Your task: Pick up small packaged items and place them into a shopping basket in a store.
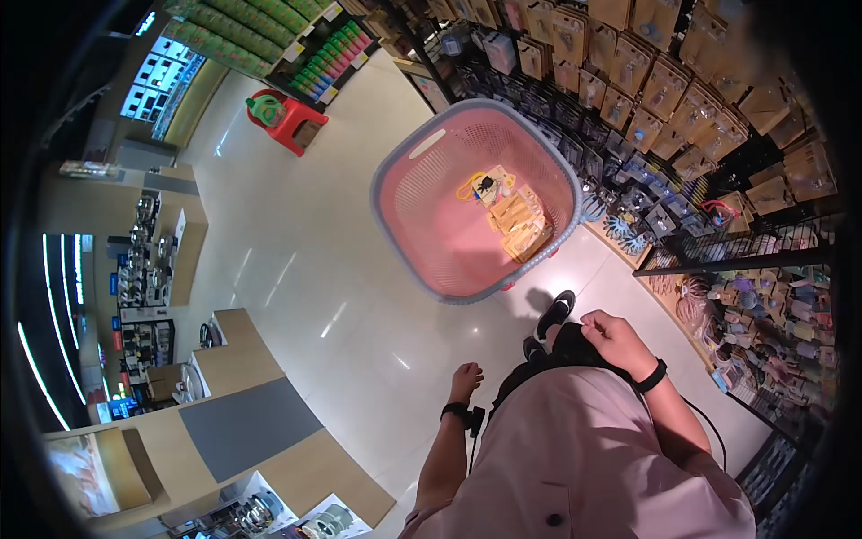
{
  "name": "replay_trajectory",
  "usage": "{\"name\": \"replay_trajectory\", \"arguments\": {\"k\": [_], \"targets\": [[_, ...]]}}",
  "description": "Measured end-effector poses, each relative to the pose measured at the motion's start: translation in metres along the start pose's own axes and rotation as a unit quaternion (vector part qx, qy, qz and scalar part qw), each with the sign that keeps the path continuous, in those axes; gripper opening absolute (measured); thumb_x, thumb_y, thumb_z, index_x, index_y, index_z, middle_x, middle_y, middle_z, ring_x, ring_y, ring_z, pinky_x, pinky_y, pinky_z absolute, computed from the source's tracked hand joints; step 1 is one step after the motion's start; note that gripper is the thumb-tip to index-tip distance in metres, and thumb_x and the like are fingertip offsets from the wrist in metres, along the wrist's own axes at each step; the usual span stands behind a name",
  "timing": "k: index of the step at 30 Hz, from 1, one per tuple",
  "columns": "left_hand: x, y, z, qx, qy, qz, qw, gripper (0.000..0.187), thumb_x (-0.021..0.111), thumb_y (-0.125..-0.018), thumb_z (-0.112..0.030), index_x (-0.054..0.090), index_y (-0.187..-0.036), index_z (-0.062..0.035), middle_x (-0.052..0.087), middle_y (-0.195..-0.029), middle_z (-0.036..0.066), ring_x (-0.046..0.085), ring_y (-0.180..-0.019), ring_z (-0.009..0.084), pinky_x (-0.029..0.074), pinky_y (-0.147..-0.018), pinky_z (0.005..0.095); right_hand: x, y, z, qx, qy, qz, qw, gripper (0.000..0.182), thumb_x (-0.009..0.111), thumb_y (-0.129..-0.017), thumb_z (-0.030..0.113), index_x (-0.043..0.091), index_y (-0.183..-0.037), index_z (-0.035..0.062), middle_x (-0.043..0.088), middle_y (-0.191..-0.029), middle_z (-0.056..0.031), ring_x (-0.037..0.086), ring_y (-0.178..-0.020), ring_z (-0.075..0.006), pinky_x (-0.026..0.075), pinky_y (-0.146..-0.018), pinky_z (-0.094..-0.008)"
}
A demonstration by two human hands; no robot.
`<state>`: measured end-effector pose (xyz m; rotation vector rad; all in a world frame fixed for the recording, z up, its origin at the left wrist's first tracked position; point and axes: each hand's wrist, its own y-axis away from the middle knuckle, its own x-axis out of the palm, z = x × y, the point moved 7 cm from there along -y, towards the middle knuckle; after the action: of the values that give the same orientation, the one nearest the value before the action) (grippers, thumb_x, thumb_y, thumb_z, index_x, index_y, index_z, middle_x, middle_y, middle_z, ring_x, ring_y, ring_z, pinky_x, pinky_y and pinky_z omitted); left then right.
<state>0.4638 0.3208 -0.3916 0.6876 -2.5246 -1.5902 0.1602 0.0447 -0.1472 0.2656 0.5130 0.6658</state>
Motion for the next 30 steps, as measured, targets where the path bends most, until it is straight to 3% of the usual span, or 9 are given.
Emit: {"name": "replay_trajectory", "arguments": {"k": [5,9,11,16,19,21,24,27,30], "targets": [[-0.059,0.027,-0.063,0.09,0.074,-0.204,0.972,0.042,0.056,-0.1,-0.023,0.048,-0.133,0.0004,0.059,-0.123,0.014,0.064,-0.104,0.0238,0.054,-0.083,0.0363,-0.015,-0.079,0.023,-0.043,-0.055,-0.008,0.998,0.025,0.061,-0.096,0.017,0.064,-0.11,-0.0029,0.07,-0.087,-0.018,0.069,-0.081,-0.0287,0.053,-0.075,-0.0357],[-0.068,0.125,-0.226,0.3,-0.052,-0.429,0.85,0.045,0.054,-0.101,-0.016,0.041,-0.138,0.0062,0.051,-0.132,0.021,0.055,-0.118,0.0293,0.047,-0.098,0.0395,-0.015,-0.103,0.009,0.002,-0.039,0.019,0.999,0.023,0.06,-0.097,0.016,0.063,-0.111,-0.0019,0.07,-0.092,-0.0193,0.07,-0.087,-0.0318,0.054,-0.078,-0.0359],[-0.046,0.163,-0.305,0.422,-0.106,-0.445,0.783,0.043,0.054,-0.102,-0.014,0.042,-0.138,0.0057,0.048,-0.136,0.022,0.053,-0.12,0.0294,0.046,-0.098,0.0395,-0.01,-0.1,-0.013,0.032,-0.051,0.021,0.998,0.023,0.06,-0.096,0.017,0.063,-0.11,-0.0017,0.071,-0.094,-0.0205,0.07,-0.088,-0.0334,0.054,-0.079,-0.037],[0.045,0.124,-0.43,0.516,-0.247,-0.194,0.797,0.03,0.06,-0.098,-0.014,0.058,-0.123,0.0028,0.065,-0.114,0.019,0.065,-0.103,0.032,0.051,-0.091,0.0389,-0.012,-0.071,-0.083,0.125,0.038,0.006,0.991,0.024,0.06,-0.094,0.017,0.064,-0.11,-0.0008,0.071,-0.096,-0.0227,0.069,-0.092,-0.0379,0.054,-0.082,-0.0413],[0.116,0.017,-0.436,0.528,-0.366,-0.006,0.766,0.034,0.065,-0.092,-0.018,0.059,-0.118,0.0022,0.065,-0.108,0.024,0.066,-0.099,0.0379,0.054,-0.086,0.0434,-0.021,-0.04,-0.114,0.189,0.102,-0.032,0.976,0.024,0.059,-0.094,0.016,0.064,-0.111,-0.0005,0.07,-0.096,-0.0239,0.069,-0.092,-0.0399,0.054,-0.08,-0.0447],[0.159,-0.062,-0.418,0.449,-0.497,0.068,0.74,0.037,0.065,-0.091,-0.022,0.058,-0.118,0.002,0.066,-0.107,0.022,0.066,-0.1,0.0371,0.053,-0.086,0.0456,-0.023,-0.009,-0.134,0.227,0.094,-0.101,0.964,0.023,0.06,-0.094,0.017,0.065,-0.109,-0.001,0.07,-0.095,-0.0247,0.068,-0.091,-0.0407,0.054,-0.079,-0.045],[0.198,-0.155,-0.374,0.339,-0.582,0.113,0.731,0.045,0.066,-0.088,-0.027,0.057,-0.121,0.0021,0.065,-0.108,0.022,0.066,-0.1,0.0377,0.054,-0.086,0.0458,-0.013,0.054,-0.154,0.301,0.065,-0.188,0.933,0.024,0.061,-0.094,0.018,0.065,-0.106,-0.0019,0.07,-0.096,-0.0261,0.068,-0.092,-0.0418,0.055,-0.08,-0.0432],[0.213,-0.213,-0.333,0.306,-0.571,-0.006,0.762,0.054,0.07,-0.083,-0.03,0.054,-0.124,0.0023,0.064,-0.113,0.023,0.066,-0.1,0.0382,0.055,-0.085,0.0457,0.042,0.14,-0.205,0.419,-0.037,-0.18,0.889,0.023,0.061,-0.095,0.017,0.066,-0.108,-0.0014,0.071,-0.097,-0.0225,0.07,-0.091,-0.0371,0.054,-0.079,-0.0404],[0.226,-0.226,-0.308,0.342,-0.594,-0.012,0.728,0.065,0.072,-0.08,-0.033,0.047,-0.128,0.0031,0.06,-0.119,0.022,0.066,-0.1,0.0369,0.056,-0.083,0.0456,0.081,0.181,-0.192,0.469,-0.08,-0.162,0.864,0.028,0.058,-0.095,0.022,0.068,-0.106,-0.0016,0.07,-0.098,-0.0254,0.069,-0.095,-0.0407,0.055,-0.084,-0.0434]]}}
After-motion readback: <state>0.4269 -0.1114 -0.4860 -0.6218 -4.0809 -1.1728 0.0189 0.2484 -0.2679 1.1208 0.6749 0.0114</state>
